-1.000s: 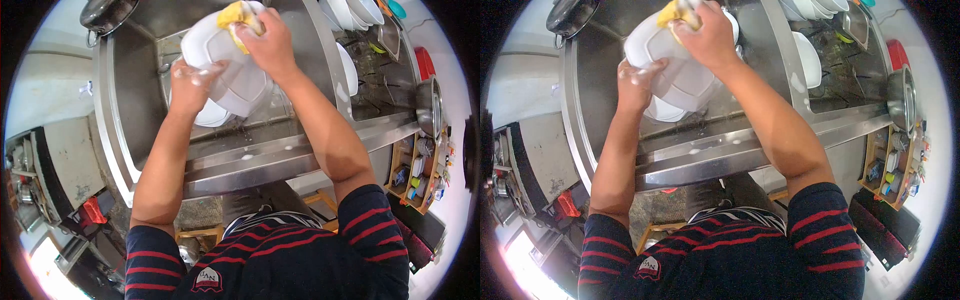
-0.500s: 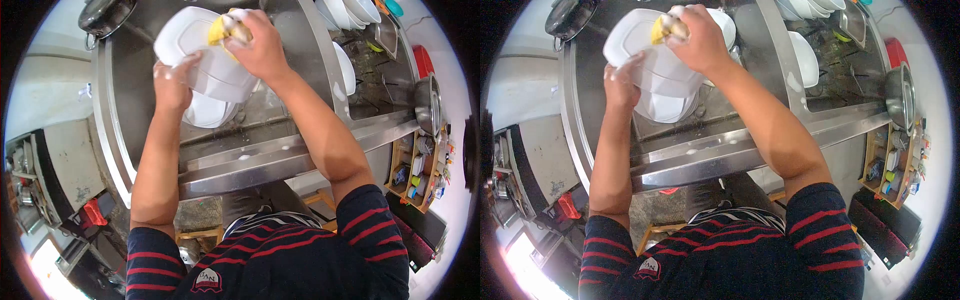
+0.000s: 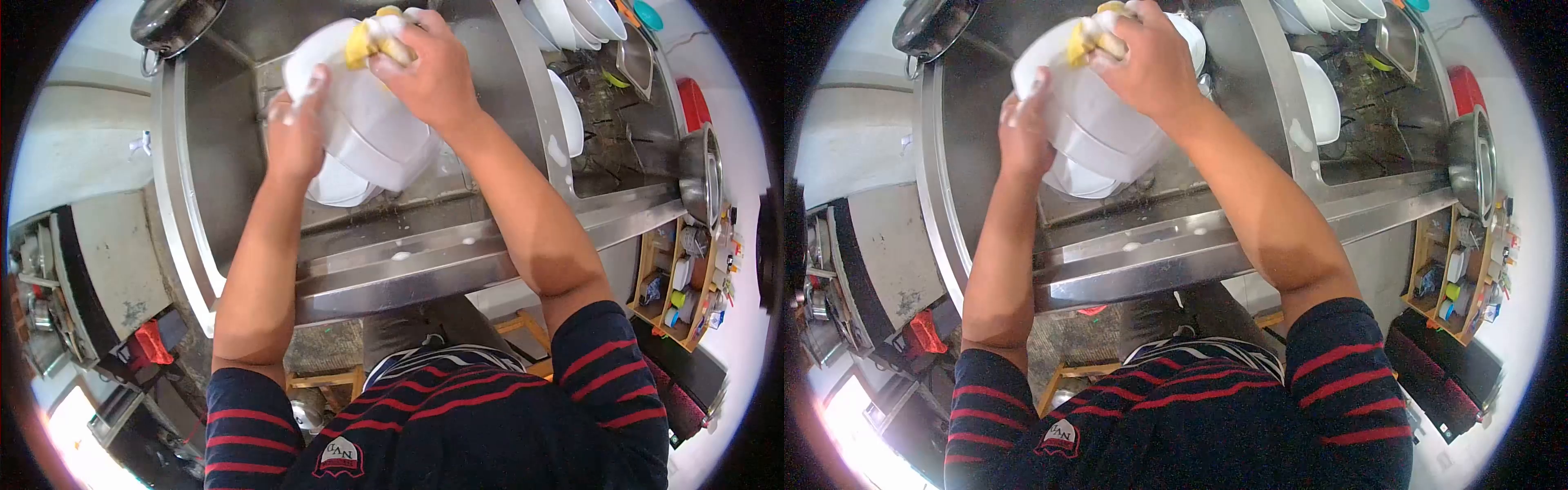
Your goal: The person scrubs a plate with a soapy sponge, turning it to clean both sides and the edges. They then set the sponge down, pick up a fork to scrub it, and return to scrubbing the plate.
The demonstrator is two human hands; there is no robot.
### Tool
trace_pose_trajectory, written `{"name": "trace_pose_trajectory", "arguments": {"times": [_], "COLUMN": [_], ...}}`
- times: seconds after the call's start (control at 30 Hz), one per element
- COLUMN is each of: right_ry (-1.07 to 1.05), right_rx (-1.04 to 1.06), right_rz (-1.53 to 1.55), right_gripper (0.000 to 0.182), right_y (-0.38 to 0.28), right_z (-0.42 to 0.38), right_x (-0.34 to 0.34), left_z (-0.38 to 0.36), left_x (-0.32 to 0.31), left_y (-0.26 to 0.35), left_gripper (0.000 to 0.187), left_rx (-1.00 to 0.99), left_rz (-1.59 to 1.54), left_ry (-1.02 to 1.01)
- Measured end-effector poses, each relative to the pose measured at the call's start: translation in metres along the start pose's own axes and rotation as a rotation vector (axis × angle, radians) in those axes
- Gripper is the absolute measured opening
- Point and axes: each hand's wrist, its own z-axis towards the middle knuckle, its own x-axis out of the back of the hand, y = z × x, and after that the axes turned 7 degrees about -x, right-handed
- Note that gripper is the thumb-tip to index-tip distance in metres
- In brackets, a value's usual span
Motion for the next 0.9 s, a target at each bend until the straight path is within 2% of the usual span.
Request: {"name": "trace_pose_trajectory", "arguments": {"times": [0.07,0.13,0.17,0.2,0.27,0.3,0.33,0.37,0.4,0.43,0.47,0.53,0.57,0.6,0.63,0.7,0.73,0.8,0.83,0.87,0.9], "right_ry": [0.014,0.055,0.031,0.007,-0.03,-0.04,-0.053,0.047,0.047,0.038,0.028,-0.022,-0.049,-0.076,0.028,0.062,0.098,0.059,-0.01,-0.077,-0.01], "right_rx": [0.024,0.052,0.121,0.188,0.144,0.005,-0.133,-0.095,-0.093,-0.063,-0.036,0.038,-0.005,-0.044,-0.049,-0.053,-0.062,-0.1,-0.018,0.063,0.178], "right_rz": [-0.041,-0.062,0.02,0.101,0.067,0.046,0.025,0.006,0.003,0.023,0.045,0.136,0.137,0.138,0.046,-0.029,-0.103,-0.036,0.095,0.226,0.091], "right_gripper": [0.033,0.028,0.03,0.033,0.03,0.029,0.027,0.026,0.026,0.025,0.025,0.024,0.025,0.025,0.025,0.025,0.025,0.024,0.024,0.024,0.031], "right_y": [-0.019,-0.025,-0.028,-0.029,-0.025,-0.025,-0.024,-0.023,-0.025,-0.028,-0.032,-0.032,-0.033,-0.033,-0.029,-0.013,-0.007,-0.019,-0.022,-0.024,-0.019], "right_z": [0.001,-0.005,-0.006,-0.008,-0.005,-0.002,0.0,0.003,0.003,0.002,0.0,-0.004,-0.004,-0.002,0.002,0.002,0.0,-0.001,-0.002,-0.003,-0.005], "right_x": [0.003,-0.007,-0.009,-0.009,0.001,0.008,0.01,0.009,0.008,0.006,0.004,0.002,0.003,0.004,0.005,0.007,0.008,0.005,0.0,-0.004,-0.014], "left_z": [-0.004,-0.002,-0.001,0.001,0.007,-0.004,-0.002,0.0,0.002,0.0,0.002,0.006,-0.003,-0.003,-0.002,-0.003,-0.004,-0.007,0.0,0.013,0.016], "left_x": [-0.004,-0.004,0.004,0.005,0.004,-0.009,-0.007,-0.008,-0.008,-0.005,-0.003,0.004,-0.009,-0.009,-0.008,-0.006,-0.007,-0.009,0.0,0.015,0.017], "left_y": [-0.011,-0.02,-0.022,-0.028,-0.037,-0.007,-0.013,-0.017,-0.02,-0.023,-0.023,-0.025,0.0,-0.001,-0.003,-0.003,-0.003,-0.002,-0.015,-0.037,-0.036], "left_gripper": [0.053,0.053,0.055,0.055,0.056,0.055,0.055,0.055,0.054,0.055,0.055,0.052,0.046,0.046,0.044,0.04,0.04,0.04,0.04,0.037,0.037], "left_rx": [-0.022,-0.136,-0.294,-0.294,-0.271,0.062,0.063,0.009,-0.047,-0.07,-0.07,-0.225,0.063,0.064,0.054,-0.016,-0.016,0.017,0.021,-0.115,-0.251], "left_rz": [0.063,0.213,0.351,0.354,0.076,-0.04,-0.041,0.093,0.227,0.16,0.161,0.157,-0.173,-0.173,-0.126,-0.017,-0.019,-0.089,-0.084,-0.03,0.023], "left_ry": [-0.013,0.116,0.054,0.051,0.141,0.16,0.161,0.118,0.073,-0.027,-0.025,0.071,0.161,0.158,0.109,-0.018,-0.019,-0.006,-0.002,-0.027,-0.053]}}
